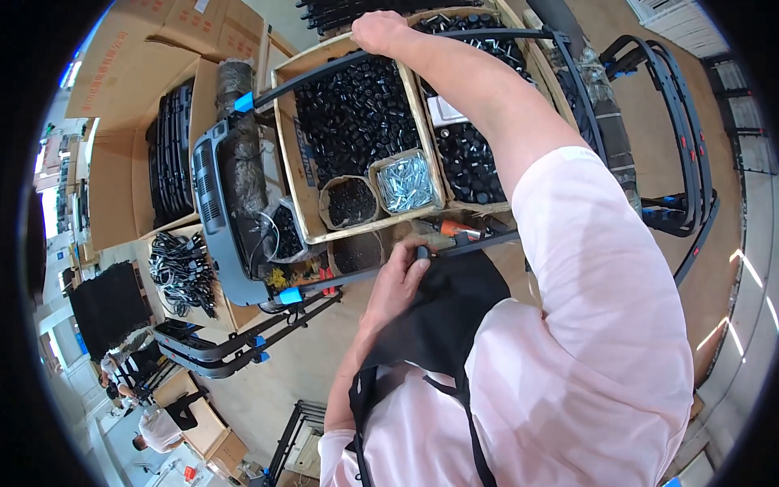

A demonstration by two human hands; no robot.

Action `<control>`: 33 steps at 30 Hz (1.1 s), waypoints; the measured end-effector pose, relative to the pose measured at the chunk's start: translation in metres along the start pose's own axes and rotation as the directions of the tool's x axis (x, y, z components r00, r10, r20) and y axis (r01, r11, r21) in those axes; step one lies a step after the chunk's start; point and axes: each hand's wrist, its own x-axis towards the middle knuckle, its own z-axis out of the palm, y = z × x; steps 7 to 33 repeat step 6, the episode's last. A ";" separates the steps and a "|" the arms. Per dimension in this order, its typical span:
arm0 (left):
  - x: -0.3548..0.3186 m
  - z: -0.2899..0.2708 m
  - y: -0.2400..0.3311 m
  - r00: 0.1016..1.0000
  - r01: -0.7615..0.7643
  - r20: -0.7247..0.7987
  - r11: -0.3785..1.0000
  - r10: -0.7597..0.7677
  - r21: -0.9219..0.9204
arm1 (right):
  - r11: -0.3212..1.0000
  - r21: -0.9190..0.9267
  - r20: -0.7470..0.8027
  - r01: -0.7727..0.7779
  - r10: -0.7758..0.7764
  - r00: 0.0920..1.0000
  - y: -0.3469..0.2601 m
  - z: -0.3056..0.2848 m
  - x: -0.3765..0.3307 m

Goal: Assembling metal frames for outdoor equipment using power tools and small components.

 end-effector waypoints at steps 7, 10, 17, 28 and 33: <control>-0.001 0.011 -0.006 0.994 -0.102 0.022 0.994 0.103 -0.036 | 0.992 0.063 0.053 -0.106 0.102 0.993 0.004 0.010 -0.001; -0.001 0.011 -0.006 0.994 -0.102 0.022 0.994 0.103 -0.036 | 0.992 0.063 0.053 -0.106 0.102 0.993 0.004 0.010 -0.001; -0.001 0.011 -0.006 0.994 -0.102 0.022 0.994 0.103 -0.036 | 0.992 0.063 0.053 -0.106 0.102 0.993 0.004 0.010 -0.001; -0.001 0.011 -0.006 0.994 -0.102 0.022 0.994 0.103 -0.036 | 0.992 0.063 0.053 -0.106 0.102 0.993 0.004 0.010 -0.001; -0.001 0.011 -0.006 0.994 -0.102 0.022 0.994 0.103 -0.036 | 0.992 0.063 0.053 -0.106 0.102 0.993 0.004 0.010 -0.001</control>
